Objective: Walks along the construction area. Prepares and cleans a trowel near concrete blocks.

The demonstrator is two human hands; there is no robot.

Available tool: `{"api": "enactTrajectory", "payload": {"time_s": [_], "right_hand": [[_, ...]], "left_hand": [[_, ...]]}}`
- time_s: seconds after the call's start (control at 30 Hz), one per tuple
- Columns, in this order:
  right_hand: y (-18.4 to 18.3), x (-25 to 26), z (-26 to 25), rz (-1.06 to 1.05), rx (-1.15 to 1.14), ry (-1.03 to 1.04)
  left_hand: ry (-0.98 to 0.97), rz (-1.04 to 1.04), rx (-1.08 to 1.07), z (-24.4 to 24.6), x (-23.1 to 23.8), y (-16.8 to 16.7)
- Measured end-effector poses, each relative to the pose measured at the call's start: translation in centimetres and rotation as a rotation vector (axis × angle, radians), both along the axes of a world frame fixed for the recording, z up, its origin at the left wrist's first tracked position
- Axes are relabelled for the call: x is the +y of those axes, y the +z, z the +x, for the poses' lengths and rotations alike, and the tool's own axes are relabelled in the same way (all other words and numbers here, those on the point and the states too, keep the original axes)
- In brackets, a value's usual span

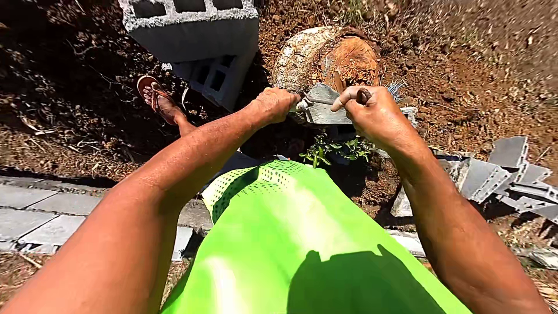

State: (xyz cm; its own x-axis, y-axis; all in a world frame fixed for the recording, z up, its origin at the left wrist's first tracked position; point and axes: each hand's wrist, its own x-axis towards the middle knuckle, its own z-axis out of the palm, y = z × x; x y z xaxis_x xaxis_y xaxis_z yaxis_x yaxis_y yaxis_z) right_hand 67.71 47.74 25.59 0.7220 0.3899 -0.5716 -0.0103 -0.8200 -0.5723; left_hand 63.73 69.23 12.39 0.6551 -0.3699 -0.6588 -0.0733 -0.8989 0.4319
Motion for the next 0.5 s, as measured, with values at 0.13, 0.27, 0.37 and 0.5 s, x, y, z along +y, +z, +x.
{"api": "enactTrajectory", "payload": {"time_s": [0.13,0.27,0.37,0.5], "right_hand": [[3.4,-3.4,0.0,0.081,-0.086,-0.096],[-3.7,1.1,-0.6,0.039,-0.032,-0.140],[-0.5,0.4,-2.3,-0.010,-0.086,-0.092],[1.6,-4.0,-3.6,0.003,-0.154,-0.115]], "left_hand": [[0.006,-0.013,0.032,0.3,0.2,-0.1],[-0.010,0.010,0.045,0.9,0.5,0.5],[-0.015,0.033,0.059,1.1,0.4,0.5],[0.022,-0.054,0.010,-0.7,-0.6,-0.3]]}}
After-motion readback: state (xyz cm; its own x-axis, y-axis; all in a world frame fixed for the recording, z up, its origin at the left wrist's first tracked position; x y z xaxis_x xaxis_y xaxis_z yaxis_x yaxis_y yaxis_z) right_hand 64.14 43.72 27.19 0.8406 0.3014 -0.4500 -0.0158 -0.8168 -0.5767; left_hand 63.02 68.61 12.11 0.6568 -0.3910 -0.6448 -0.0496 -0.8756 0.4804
